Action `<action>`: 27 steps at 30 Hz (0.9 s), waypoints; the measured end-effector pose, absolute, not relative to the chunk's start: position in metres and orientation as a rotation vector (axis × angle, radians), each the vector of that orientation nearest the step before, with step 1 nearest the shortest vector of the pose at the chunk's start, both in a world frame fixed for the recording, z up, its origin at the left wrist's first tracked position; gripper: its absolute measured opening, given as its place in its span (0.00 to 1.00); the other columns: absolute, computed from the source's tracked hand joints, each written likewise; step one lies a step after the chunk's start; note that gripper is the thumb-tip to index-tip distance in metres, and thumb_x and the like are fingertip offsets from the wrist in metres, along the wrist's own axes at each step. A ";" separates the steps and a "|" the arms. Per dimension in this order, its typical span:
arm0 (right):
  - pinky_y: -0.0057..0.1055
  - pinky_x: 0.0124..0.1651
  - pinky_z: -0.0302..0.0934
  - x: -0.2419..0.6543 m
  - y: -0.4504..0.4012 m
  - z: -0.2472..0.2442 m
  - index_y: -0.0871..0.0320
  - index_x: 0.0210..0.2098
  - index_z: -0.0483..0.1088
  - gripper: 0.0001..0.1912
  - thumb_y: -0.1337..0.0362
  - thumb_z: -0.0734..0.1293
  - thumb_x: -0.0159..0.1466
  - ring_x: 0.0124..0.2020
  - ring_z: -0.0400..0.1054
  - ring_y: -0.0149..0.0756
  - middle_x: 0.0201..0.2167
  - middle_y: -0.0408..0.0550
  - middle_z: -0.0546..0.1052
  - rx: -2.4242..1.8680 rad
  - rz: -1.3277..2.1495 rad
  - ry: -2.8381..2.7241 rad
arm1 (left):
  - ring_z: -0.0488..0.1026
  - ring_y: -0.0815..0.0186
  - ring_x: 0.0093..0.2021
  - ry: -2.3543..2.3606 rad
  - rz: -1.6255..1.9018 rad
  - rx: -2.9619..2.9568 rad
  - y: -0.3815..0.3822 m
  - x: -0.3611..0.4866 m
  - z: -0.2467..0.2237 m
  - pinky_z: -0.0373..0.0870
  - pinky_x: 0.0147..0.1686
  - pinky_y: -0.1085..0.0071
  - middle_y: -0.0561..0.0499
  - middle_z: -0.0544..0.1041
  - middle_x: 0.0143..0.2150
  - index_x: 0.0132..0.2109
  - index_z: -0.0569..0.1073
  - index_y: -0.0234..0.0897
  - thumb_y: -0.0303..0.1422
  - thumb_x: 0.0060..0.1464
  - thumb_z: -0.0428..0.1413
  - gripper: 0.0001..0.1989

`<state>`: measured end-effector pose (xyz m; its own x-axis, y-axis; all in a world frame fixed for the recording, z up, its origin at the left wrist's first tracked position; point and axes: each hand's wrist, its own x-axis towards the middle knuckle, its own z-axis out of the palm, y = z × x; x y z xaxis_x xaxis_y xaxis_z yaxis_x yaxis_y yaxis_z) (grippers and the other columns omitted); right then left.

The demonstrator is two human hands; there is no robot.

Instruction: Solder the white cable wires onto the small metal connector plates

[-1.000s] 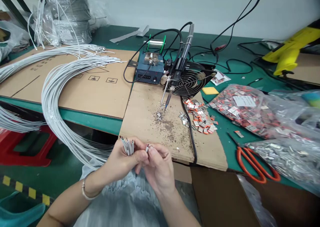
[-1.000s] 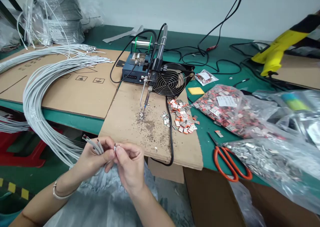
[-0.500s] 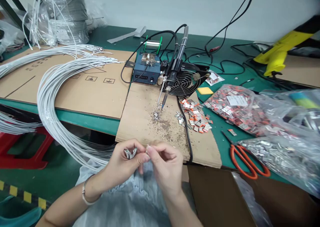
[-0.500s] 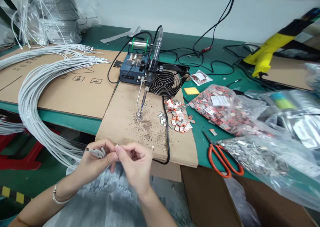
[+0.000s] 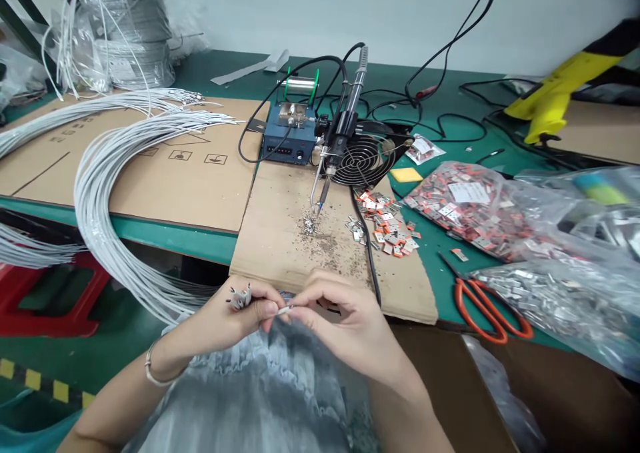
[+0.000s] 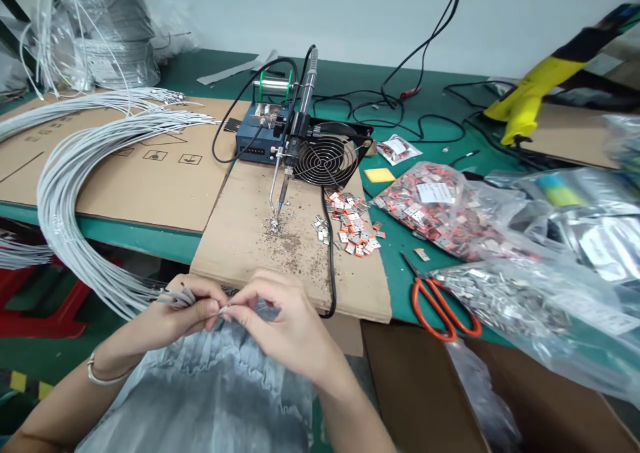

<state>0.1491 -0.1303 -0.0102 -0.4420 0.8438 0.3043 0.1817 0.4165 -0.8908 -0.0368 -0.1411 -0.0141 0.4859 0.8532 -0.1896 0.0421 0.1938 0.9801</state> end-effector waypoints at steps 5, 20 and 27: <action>0.28 0.25 0.52 0.131 -0.136 -0.030 0.57 0.24 0.72 0.03 0.70 0.69 0.54 0.19 0.59 0.29 0.16 0.42 0.70 -0.633 1.177 -1.437 | 0.56 0.78 0.14 0.791 0.697 1.102 -0.139 -0.030 -0.017 0.51 0.13 0.81 0.54 0.67 0.18 0.27 0.70 0.30 0.41 0.50 0.56 0.16; 0.27 0.25 0.51 0.151 -0.137 -0.032 0.57 0.26 0.71 0.01 0.67 0.69 0.53 0.22 0.56 0.29 0.19 0.41 0.66 -1.090 1.261 -1.478 | 0.68 0.74 0.20 1.048 0.773 1.325 -0.138 -0.022 -0.014 0.62 0.21 0.79 0.54 0.72 0.21 0.32 0.73 0.32 0.33 0.52 0.56 0.07; 0.25 0.21 0.46 0.155 -0.128 -0.022 0.60 0.21 0.68 0.08 0.65 0.66 0.55 0.19 0.51 0.26 0.16 0.39 0.62 -1.151 1.428 -1.605 | 0.66 0.74 0.21 1.083 0.698 1.537 -0.137 -0.024 -0.017 0.61 0.23 0.78 0.54 0.71 0.20 0.32 0.74 0.33 0.34 0.53 0.54 0.08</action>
